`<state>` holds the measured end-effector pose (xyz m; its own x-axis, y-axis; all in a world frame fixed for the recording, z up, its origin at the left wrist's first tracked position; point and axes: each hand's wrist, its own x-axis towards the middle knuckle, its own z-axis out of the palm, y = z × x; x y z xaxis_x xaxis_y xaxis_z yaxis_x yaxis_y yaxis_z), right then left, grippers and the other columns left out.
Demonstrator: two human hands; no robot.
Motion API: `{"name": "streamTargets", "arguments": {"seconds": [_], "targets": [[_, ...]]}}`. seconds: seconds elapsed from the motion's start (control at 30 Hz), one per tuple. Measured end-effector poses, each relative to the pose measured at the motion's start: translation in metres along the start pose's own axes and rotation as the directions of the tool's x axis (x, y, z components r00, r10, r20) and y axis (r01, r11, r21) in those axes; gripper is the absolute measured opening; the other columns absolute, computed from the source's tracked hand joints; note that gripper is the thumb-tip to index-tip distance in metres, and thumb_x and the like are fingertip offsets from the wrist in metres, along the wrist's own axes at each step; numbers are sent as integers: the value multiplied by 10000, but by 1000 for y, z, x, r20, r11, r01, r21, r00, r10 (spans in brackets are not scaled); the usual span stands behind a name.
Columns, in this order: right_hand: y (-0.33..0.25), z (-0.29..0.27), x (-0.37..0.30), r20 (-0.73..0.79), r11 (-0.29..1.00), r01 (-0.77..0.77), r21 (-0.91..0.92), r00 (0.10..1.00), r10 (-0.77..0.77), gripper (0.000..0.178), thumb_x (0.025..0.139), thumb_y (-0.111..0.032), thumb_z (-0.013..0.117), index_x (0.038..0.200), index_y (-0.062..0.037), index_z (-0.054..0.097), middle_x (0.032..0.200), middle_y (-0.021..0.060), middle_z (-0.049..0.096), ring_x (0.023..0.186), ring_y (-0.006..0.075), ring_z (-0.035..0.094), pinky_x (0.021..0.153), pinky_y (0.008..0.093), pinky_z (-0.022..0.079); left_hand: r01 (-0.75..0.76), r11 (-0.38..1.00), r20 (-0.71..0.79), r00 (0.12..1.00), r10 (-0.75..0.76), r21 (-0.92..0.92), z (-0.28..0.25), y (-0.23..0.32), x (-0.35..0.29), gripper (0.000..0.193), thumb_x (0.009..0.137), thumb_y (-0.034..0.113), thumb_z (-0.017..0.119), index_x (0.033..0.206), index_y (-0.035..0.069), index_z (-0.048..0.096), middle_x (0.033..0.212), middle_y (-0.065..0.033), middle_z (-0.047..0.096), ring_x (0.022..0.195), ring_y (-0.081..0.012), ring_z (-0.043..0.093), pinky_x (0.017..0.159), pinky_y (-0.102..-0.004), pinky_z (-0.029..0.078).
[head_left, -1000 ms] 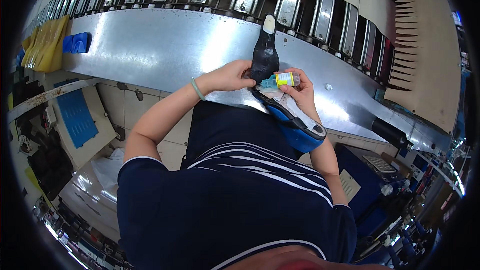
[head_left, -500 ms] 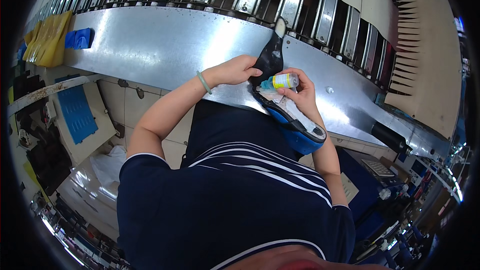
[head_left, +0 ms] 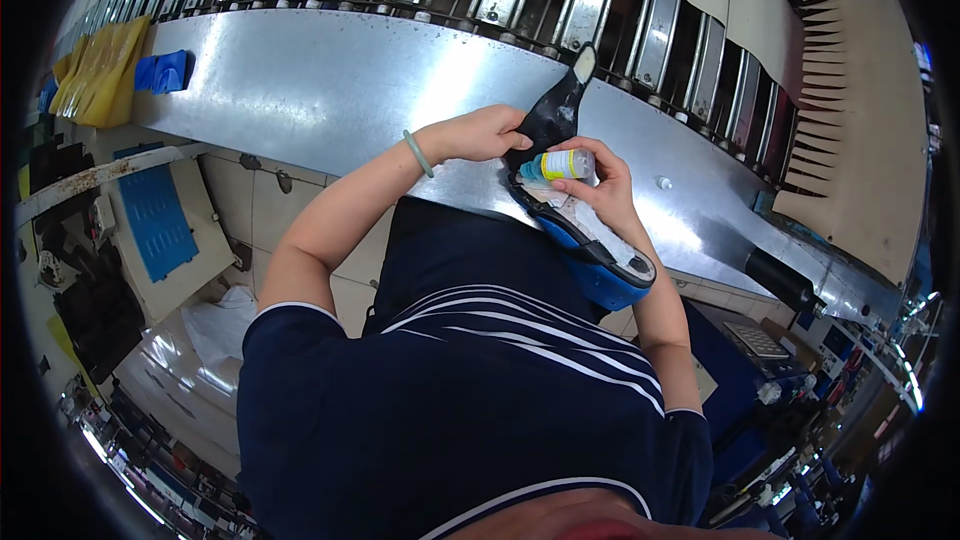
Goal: The recorder is applying glue from a small bottle to the inner sole and edges of shoe uppers at a conveyor station.
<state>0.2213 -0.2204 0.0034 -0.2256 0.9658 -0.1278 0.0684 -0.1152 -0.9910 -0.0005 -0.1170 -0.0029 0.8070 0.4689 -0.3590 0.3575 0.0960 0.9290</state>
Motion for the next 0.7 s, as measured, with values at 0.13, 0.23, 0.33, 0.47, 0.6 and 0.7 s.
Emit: {"name": "streamTargets", "arguments": {"seconds": [0.13, 0.23, 0.33, 0.47, 0.6, 0.7], "targets": [[-5, -3, 5, 58, 985, 87, -152, 995, -79, 448, 697, -36, 803, 1107, -40, 625, 1066, 76, 660, 1016, 168, 612, 911, 302, 473, 12, 996, 0, 1000, -12, 93, 0, -15, 9, 213, 902, 138, 585, 900, -74, 593, 696, -90, 598, 633, -132, 506, 604, -324, 426], [-4, -4, 6, 50, 987, 87, -137, 995, -81, 440, 694, -48, 806, 1099, -48, 634, 1059, 75, 666, 1008, 169, 616, 909, 300, 471, 39, 996, 24, 999, -41, 78, -4, -11, 9, 202, 923, 173, 591, 879, -24, 590, 710, -17, 566, 663, -82, 491, 602, -281, 451], [-7, -4, 8, 34, 992, 73, -102, 997, -70, 442, 698, -52, 806, 1103, -41, 630, 1054, 72, 670, 999, 165, 618, 910, 295, 469, 62, 997, 49, 997, -65, 55, -11, 7, 4, 191, 926, 169, 587, 928, -21, 602, 777, -24, 599, 703, -88, 540, 645, -282, 495], [-9, -2, 11, 27, 994, 83, -64, 996, -81, 438, 702, -52, 805, 1102, -32, 626, 1055, 66, 672, 994, 160, 619, 905, 294, 471, 92, 989, 71, 994, -85, -115, -19, 2, 5, 192, 921, 164, 592, 951, -26, 601, 851, -27, 624, 772, -94, 585, 680, -281, 524], [-6, 0, 14, 23, 995, 93, -44, 996, -92, 431, 707, -51, 803, 1099, -30, 624, 1064, 70, 672, 996, 157, 616, 897, 293, 475, 117, 987, 57, 992, -112, -106, -27, 3, 5, 191, 918, 159, 594, 955, -29, 600, 866, -26, 628, 799, -97, 597, 684, -278, 532], [4, 3, 13, -4, 991, 130, -36, 991, -130, 429, 710, -42, 800, 1100, -29, 622, 1077, 76, 671, 1001, 154, 614, 895, 289, 477, 141, 987, 50, 989, -138, -78, -31, 0, 9, 186, 917, 152, 593, 956, -30, 600, 861, -26, 625, 795, -94, 592, 682, -277, 533]]}}
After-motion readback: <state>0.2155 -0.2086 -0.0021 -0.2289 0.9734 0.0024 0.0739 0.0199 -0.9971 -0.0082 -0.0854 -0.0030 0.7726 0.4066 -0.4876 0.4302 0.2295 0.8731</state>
